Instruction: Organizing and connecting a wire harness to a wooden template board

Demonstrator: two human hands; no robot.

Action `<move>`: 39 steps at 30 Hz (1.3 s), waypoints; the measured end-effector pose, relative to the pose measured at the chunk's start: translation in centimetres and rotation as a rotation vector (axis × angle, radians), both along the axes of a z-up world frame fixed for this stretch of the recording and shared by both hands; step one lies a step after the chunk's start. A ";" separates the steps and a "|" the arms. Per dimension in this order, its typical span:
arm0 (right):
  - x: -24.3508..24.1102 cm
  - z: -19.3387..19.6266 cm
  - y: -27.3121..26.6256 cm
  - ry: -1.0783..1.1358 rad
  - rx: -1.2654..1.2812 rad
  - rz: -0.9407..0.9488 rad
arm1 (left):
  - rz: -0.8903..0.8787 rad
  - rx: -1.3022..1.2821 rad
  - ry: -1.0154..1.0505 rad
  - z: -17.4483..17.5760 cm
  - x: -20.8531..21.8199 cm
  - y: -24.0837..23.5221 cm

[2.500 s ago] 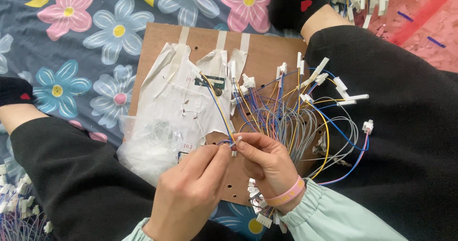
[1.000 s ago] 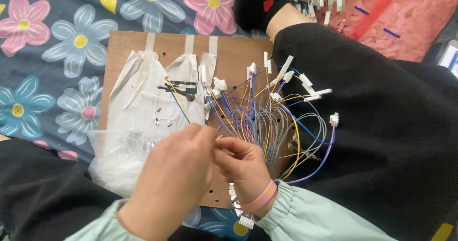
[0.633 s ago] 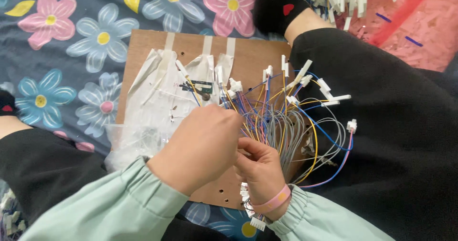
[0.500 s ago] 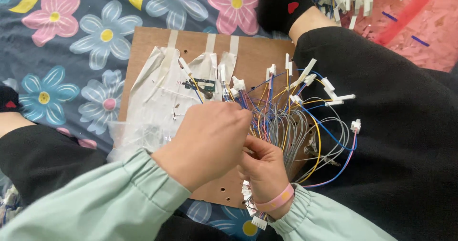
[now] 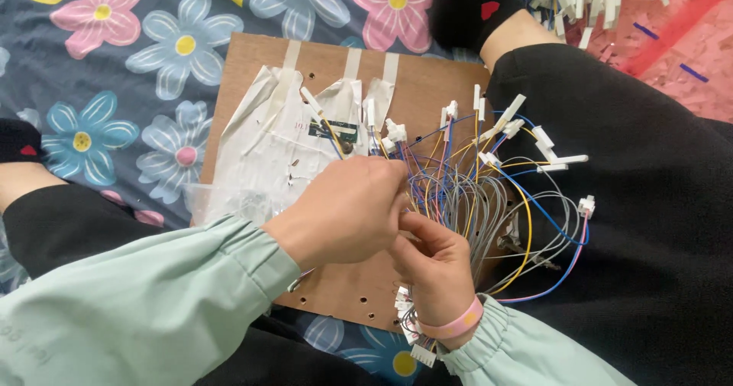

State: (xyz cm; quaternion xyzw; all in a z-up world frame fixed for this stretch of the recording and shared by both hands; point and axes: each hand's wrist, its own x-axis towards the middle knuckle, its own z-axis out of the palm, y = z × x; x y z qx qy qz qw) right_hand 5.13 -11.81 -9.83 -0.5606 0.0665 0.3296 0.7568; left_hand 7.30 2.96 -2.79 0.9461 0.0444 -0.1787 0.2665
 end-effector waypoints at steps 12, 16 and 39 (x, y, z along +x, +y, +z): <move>0.5 -0.9 -0.2 0.210 0.226 -0.011 | 0.165 -0.084 0.178 0.7 0.1 -0.2; 0.4 -1.7 -0.3 0.191 0.267 -0.027 | 0.136 -0.040 0.060 0.5 -0.4 -0.6; 0.9 -2.3 -0.4 0.481 0.357 0.019 | 0.078 0.020 -0.193 -0.1 -0.5 -2.4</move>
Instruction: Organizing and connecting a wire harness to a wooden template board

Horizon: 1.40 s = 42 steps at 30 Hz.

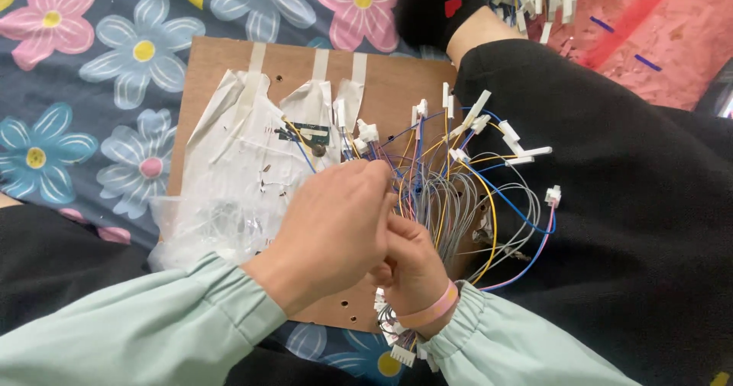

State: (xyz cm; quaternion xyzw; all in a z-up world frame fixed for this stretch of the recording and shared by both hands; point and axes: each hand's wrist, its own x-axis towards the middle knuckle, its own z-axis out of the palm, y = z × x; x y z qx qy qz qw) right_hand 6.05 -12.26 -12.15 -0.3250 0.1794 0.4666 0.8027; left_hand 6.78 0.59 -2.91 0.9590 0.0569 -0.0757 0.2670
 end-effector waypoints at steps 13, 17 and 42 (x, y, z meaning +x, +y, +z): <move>-0.4 -0.9 -0.2 -0.059 -0.045 -0.057 | 0.010 -0.086 -0.044 -0.6 0.2 -0.4; -0.5 -1.0 -0.2 -0.091 -0.117 -0.037 | -0.031 -0.080 -0.139 -1.5 -0.2 -0.3; 0.3 0.7 0.5 -0.134 -0.105 0.036 | 1.120 -1.092 0.271 -1.0 -14.9 5.0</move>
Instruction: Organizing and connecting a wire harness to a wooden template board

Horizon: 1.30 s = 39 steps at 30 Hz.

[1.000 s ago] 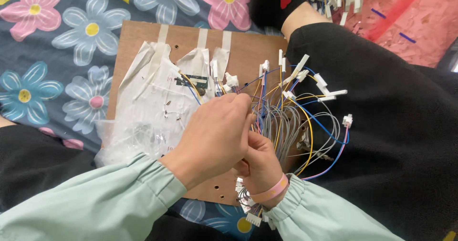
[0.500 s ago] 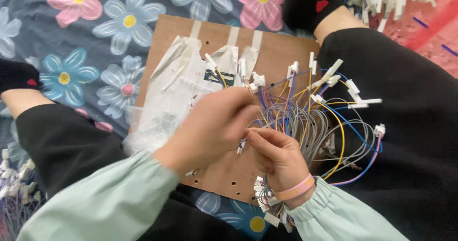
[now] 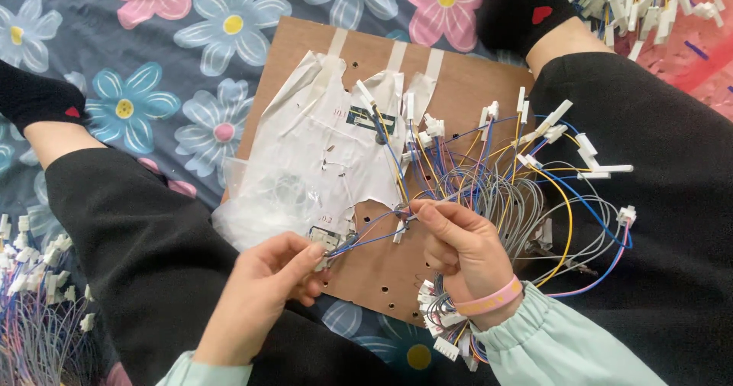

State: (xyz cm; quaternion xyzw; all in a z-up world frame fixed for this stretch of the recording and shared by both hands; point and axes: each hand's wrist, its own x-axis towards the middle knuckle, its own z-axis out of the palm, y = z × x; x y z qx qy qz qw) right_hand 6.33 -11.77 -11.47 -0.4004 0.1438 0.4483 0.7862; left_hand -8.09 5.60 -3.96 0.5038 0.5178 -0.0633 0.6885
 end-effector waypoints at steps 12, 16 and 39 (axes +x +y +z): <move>0.3 -0.2 -0.2 0.028 0.053 0.034 | -0.304 0.781 -0.302 2.0 -1.0 -2.0; 0.2 -0.2 -0.4 0.044 0.053 0.031 | -0.144 0.571 -0.226 0.1 -1.8 -2.3; 0.4 -0.1 -0.5 0.044 0.045 0.004 | -0.501 0.985 -0.260 1.0 -0.4 -1.8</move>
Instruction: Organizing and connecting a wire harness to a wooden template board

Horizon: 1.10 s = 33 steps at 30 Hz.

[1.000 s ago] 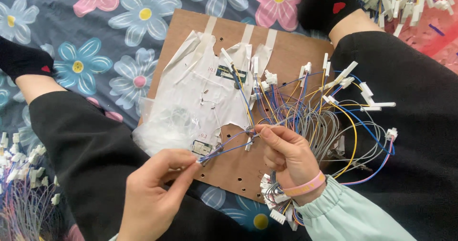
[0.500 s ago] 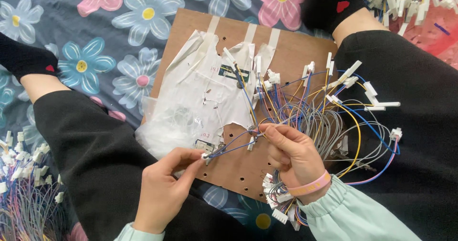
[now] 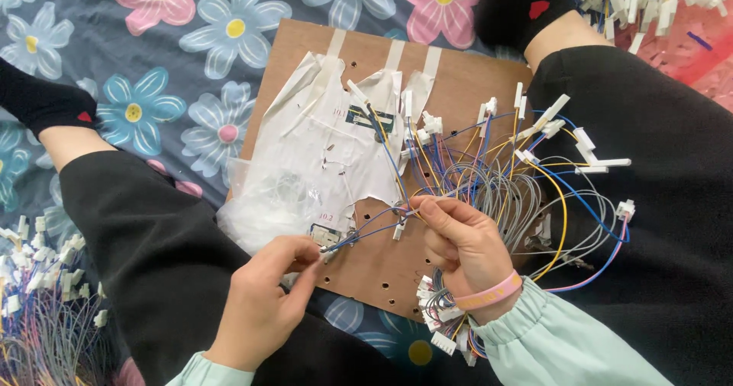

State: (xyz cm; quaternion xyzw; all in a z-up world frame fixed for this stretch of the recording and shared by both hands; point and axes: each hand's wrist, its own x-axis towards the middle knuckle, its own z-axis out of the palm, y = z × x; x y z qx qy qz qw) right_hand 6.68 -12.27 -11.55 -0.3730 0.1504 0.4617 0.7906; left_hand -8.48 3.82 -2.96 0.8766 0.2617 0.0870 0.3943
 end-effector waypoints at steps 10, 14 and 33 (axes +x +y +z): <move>0.1 -0.4 -0.1 -0.030 -0.003 -0.021 | -0.065 0.030 -0.025 3.5 3.9 2.1; -0.1 -0.3 -0.1 -0.036 -0.034 -0.039 | -0.274 0.035 -0.109 4.0 7.9 1.7; -0.1 0.7 -0.1 0.049 -0.066 -0.065 | -0.760 0.518 -0.127 0.1 15.1 -2.7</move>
